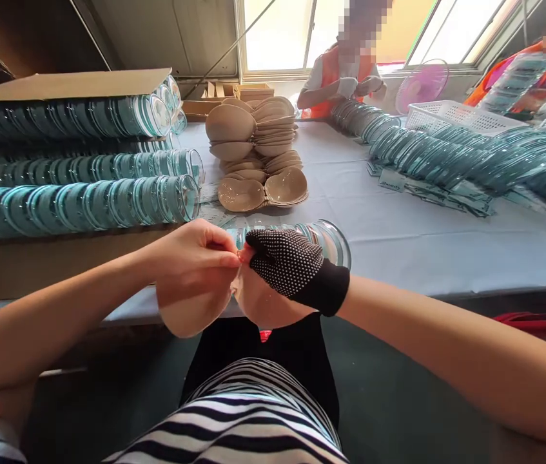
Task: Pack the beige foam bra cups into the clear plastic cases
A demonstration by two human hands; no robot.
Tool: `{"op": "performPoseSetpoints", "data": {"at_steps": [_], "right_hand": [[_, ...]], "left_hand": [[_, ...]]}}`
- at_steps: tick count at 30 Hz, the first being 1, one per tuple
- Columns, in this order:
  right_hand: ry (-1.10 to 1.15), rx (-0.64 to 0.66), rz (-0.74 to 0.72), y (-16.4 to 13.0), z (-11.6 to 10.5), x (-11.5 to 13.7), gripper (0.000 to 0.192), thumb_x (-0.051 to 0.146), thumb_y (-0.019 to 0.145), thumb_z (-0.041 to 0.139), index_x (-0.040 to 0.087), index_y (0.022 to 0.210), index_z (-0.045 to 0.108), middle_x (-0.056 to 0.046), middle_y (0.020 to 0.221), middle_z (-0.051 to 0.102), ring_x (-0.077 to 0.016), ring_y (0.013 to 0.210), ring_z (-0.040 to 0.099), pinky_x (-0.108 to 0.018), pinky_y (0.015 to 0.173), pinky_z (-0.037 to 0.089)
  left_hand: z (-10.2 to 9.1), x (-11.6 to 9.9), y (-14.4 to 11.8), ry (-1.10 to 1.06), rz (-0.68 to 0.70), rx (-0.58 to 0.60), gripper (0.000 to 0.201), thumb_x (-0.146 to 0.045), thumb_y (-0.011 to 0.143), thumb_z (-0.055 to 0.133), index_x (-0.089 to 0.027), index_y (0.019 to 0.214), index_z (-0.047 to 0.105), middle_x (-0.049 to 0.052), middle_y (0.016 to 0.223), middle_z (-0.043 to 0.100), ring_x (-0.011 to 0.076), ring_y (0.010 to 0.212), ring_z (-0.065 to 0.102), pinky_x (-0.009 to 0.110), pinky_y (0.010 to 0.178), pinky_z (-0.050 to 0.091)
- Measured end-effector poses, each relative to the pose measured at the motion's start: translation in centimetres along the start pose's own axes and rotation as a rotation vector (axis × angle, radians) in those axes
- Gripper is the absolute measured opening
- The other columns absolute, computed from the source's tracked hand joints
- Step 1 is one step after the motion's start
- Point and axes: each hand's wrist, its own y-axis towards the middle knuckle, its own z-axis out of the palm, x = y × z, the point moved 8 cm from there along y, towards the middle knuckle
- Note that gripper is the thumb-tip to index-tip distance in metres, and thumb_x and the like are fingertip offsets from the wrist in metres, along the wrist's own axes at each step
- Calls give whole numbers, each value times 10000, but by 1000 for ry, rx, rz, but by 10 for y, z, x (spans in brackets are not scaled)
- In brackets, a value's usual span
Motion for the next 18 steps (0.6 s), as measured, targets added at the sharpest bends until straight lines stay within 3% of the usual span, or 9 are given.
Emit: {"op": "performPoseSetpoints", "data": {"at_steps": [4, 9, 14, 18], "right_hand": [[-85, 53, -80, 2, -5, 14, 101, 213, 818, 530, 198, 774, 619, -30, 780, 702, -160, 711, 647, -281, 675, 528], [84, 271, -64, 1, 12, 15, 195, 212, 884, 484, 177, 724, 591, -23, 702, 668, -130, 644, 592, -257, 614, 505], [70, 64, -40, 2, 6, 6, 145, 229, 842, 545, 193, 711, 594, -18, 713, 673, -144, 648, 600, -277, 629, 514], [166, -105, 64, -5, 7, -13, 122, 254, 840, 546, 205, 733, 577, -11, 732, 669, -163, 674, 617, -320, 675, 546]], "left_hand": [[3, -2, -5, -43, 26, 166, 259, -385, 834, 616, -146, 846, 715, 22, 775, 683, 147, 733, 607, 230, 643, 452], [6, 0, -6, 79, 49, 139, 248, -371, 834, 621, -145, 812, 722, 14, 737, 669, 143, 708, 589, 234, 640, 432], [12, -1, -4, -14, 42, 76, 202, -297, 844, 582, -148, 817, 716, -5, 749, 652, 133, 728, 566, 229, 655, 415], [10, -3, -4, 34, 36, -79, 264, -336, 855, 570, -142, 706, 669, -30, 630, 557, 103, 632, 477, 221, 572, 346]]}}
